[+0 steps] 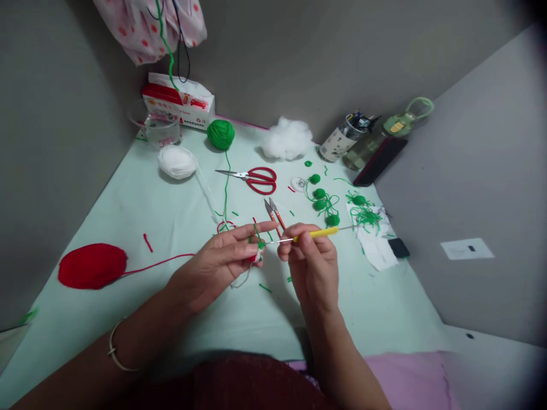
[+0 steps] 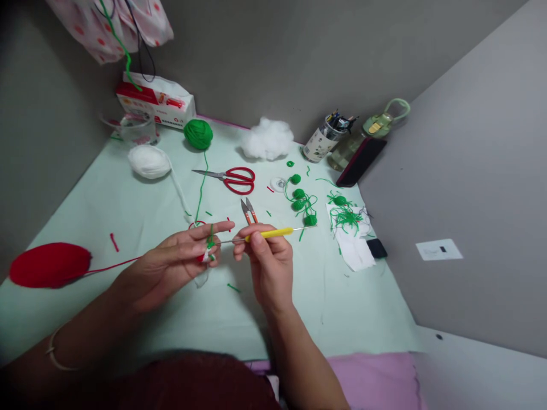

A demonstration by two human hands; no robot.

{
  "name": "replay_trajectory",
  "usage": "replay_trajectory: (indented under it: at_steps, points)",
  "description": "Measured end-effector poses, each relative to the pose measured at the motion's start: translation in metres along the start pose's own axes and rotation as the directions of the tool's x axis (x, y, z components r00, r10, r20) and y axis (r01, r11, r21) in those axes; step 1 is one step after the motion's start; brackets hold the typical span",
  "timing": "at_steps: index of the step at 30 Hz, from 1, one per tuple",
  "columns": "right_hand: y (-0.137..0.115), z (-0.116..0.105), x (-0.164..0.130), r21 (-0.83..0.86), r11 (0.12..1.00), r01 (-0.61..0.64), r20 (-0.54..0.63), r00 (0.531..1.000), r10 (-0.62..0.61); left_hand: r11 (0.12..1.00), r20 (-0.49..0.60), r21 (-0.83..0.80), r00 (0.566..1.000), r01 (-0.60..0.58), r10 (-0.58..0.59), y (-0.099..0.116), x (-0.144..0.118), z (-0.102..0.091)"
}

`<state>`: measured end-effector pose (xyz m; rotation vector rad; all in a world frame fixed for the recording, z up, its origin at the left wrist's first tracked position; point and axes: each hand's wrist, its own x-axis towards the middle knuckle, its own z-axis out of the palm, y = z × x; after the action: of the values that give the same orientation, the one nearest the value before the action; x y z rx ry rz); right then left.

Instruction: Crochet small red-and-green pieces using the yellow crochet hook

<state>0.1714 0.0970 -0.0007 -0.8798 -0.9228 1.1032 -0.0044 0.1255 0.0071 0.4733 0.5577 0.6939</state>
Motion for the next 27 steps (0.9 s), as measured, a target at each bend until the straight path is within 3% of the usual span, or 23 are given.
replay_trajectory:
  at_steps: [4, 10, 16, 27]
  points:
    - [0.002, 0.000, -0.001, -0.023, 0.999, -0.025, 0.030, 0.999, 0.026, 0.996, -0.018, 0.057, 0.998, -0.066, 0.067, -0.004, 0.000, 0.002]
    - [0.006, 0.002, -0.011, -0.252, 0.960, 0.121, 0.072, 0.992, -0.106, 0.960, -0.071, 0.223, 0.979, -0.172, 0.191, -0.012, 0.004, 0.003]
    - [0.003, 0.000, -0.008, -0.101, 0.994, 0.032, 0.075, 0.997, -0.025, 0.935, -0.076, 0.315, 0.978, -0.162, 0.194, -0.003, -0.001, -0.001]
    - [-0.004, 0.002, -0.004, -0.049, 0.999, -0.001, 0.073, 0.997, 0.005, 0.926, -0.048, 0.340, 0.980, -0.166, 0.193, 0.000, -0.003, -0.004]
